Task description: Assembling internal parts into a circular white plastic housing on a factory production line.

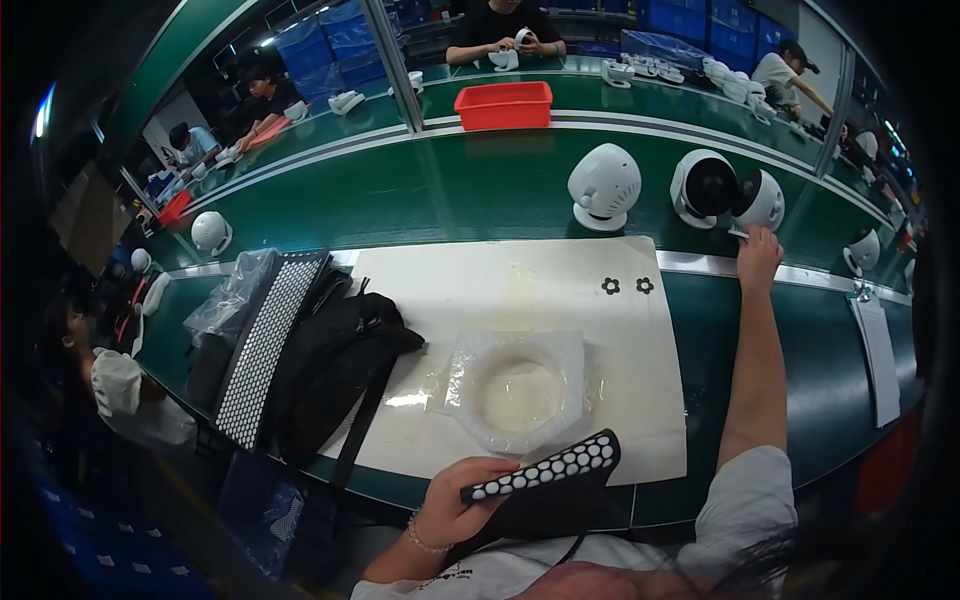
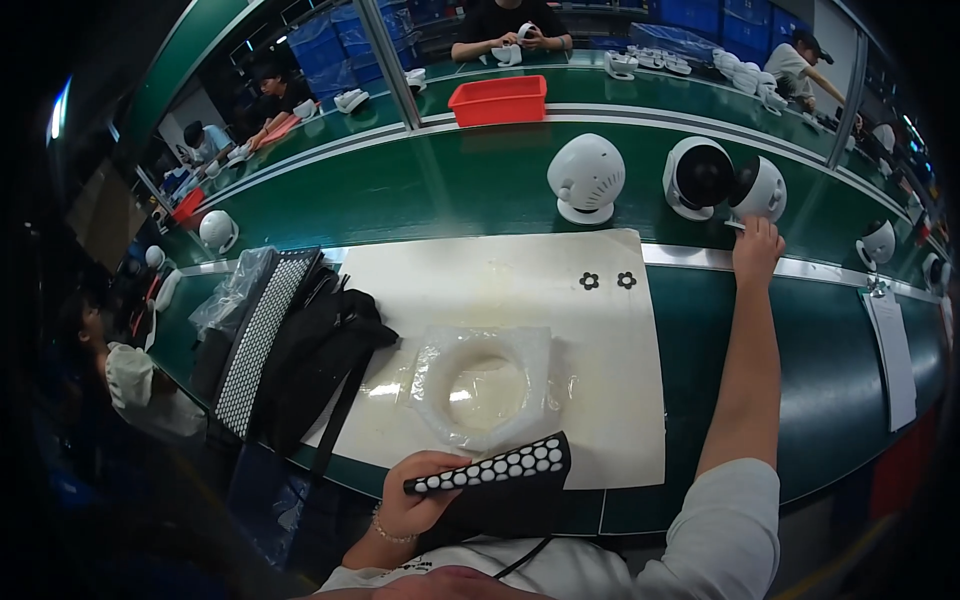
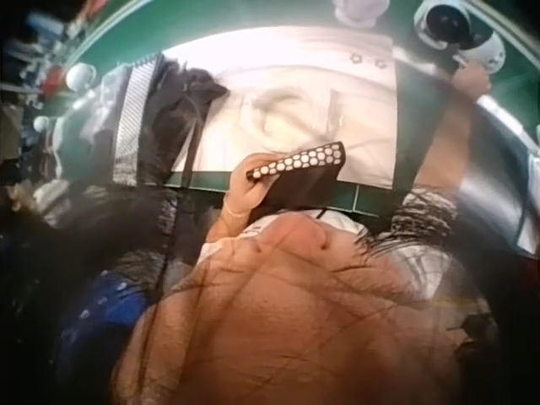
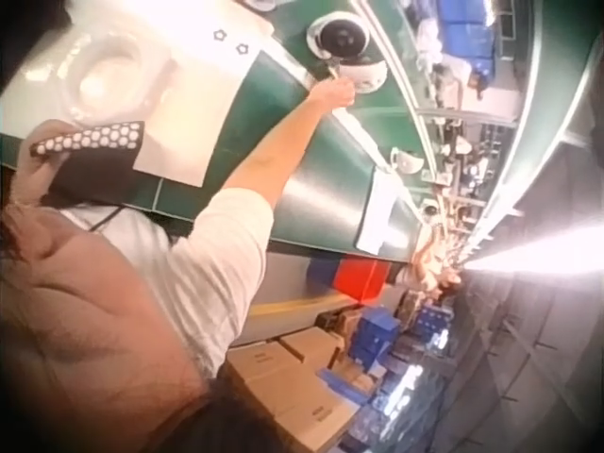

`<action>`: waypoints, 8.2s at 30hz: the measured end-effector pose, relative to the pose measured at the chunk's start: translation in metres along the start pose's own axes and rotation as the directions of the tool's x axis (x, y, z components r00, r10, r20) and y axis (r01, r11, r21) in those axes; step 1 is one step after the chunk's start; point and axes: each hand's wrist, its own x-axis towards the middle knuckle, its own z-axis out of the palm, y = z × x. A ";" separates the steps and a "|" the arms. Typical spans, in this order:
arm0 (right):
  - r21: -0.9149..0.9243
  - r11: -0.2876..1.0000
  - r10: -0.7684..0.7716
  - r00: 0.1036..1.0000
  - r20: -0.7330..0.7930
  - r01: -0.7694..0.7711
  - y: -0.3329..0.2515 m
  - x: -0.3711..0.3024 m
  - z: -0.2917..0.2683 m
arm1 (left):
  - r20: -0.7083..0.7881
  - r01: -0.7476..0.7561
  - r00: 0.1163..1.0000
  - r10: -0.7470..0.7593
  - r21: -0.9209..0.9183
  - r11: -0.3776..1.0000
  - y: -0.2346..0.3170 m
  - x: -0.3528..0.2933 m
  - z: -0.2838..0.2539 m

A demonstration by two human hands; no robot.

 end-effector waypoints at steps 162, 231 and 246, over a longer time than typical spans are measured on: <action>0.987 0.064 -0.700 0.712 -0.059 0.145 -0.172 -0.123 -0.252 | -0.081 -0.211 0.974 0.211 0.011 0.977 -0.006 -0.006 0.011; 0.765 -0.003 -0.742 0.511 -0.434 0.644 -0.171 -0.145 -0.262 | -0.092 -0.214 0.971 0.221 0.081 0.973 -0.014 0.004 0.017; 0.987 0.083 -0.665 0.730 0.159 -0.139 -0.151 -0.120 -0.216 | -0.113 -0.190 0.972 0.204 0.118 0.975 -0.014 0.005 0.018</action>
